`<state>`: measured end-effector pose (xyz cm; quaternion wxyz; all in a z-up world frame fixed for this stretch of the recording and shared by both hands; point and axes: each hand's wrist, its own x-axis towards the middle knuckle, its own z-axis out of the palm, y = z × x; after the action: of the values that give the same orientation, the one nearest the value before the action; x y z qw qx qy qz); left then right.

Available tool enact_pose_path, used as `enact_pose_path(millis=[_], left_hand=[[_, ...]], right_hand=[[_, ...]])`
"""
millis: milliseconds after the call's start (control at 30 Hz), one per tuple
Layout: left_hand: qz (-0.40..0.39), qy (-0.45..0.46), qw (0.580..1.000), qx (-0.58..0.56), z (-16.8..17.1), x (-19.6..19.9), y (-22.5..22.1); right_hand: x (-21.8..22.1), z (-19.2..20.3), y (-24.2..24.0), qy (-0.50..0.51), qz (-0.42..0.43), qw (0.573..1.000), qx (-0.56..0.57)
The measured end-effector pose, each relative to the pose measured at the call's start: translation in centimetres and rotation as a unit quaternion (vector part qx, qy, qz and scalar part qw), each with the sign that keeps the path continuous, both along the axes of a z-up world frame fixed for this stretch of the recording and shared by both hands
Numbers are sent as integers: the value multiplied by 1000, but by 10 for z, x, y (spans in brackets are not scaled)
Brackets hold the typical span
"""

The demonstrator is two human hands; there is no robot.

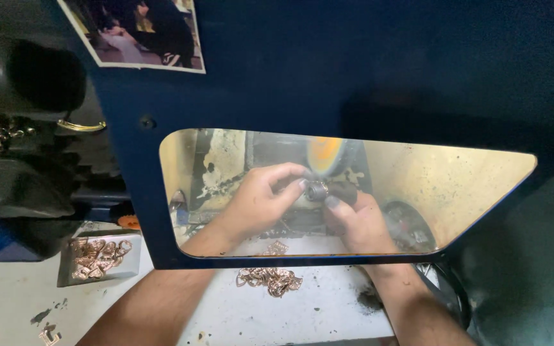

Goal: Polishing small jewelry pieces using a bench polisher

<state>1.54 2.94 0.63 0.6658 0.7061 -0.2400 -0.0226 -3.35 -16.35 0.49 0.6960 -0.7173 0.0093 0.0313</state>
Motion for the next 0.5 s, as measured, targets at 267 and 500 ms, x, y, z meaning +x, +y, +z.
enact_pose_path(millis=[267,500], left_hand=[[17,31,999,6,-18,0,-5],[-20,81,996,-22,8,-4,8]], right_hand=[[9,-8,8,19,-40,998,45],[7,-3,-6,13,-9,997,-75]])
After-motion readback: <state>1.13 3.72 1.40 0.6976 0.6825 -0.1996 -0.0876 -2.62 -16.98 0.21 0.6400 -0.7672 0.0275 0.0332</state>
